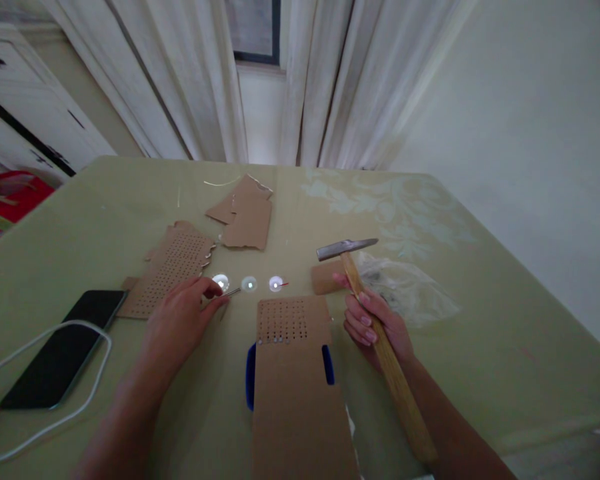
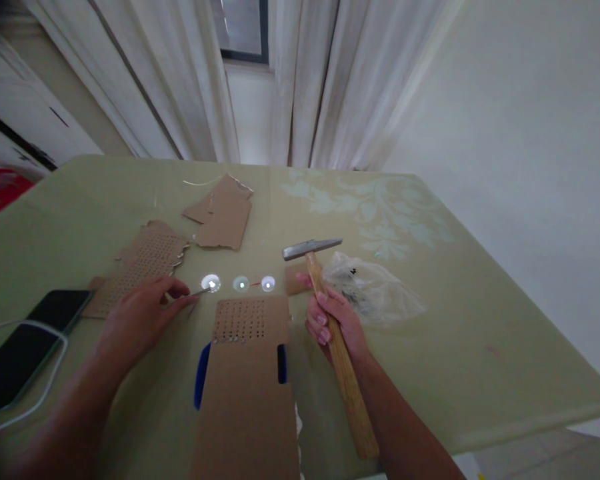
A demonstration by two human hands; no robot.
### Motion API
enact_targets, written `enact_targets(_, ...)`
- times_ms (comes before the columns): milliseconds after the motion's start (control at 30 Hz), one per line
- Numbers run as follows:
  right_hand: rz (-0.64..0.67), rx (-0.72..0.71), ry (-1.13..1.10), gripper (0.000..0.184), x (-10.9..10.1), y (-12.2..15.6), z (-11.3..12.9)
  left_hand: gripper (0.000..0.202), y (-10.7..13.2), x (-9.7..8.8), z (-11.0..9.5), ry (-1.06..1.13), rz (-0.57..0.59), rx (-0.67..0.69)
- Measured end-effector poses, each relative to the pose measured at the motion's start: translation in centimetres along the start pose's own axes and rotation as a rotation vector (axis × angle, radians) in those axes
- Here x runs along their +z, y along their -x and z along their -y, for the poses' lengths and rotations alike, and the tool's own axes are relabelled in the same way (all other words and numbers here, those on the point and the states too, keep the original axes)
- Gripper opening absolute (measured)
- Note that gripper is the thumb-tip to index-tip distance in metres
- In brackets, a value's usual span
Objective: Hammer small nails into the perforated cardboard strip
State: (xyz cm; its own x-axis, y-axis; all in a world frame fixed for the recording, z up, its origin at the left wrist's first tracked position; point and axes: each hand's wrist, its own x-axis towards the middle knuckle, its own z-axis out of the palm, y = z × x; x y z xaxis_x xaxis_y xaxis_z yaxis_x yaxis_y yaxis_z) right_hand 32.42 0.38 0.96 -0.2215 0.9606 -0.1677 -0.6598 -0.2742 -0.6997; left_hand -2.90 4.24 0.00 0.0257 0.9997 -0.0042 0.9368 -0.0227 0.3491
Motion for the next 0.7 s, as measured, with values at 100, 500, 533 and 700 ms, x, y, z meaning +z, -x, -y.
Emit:
enact_targets(100,-0.002,-0.002,0.002,0.033,0.0,0.0,0.0,0.024,0.0,-0.9,0.5,0.004,0.064,-0.032)
enact_targets(500,-0.012,-0.003,0.041,0.033,-0.3,-0.2,-0.3,0.023,0.7,-0.6,0.0,0.027,0.177,0.015)
enact_targets(533,-0.008,-0.003,0.043,0.032,-0.3,-0.2,-0.3,0.022,0.8,-0.4,0.0,0.014,0.191,0.027)
enact_targets(700,0.005,0.001,0.045,0.031,-0.4,-0.4,-0.6,0.026,0.9,0.6,-0.4,-0.005,0.122,0.132)
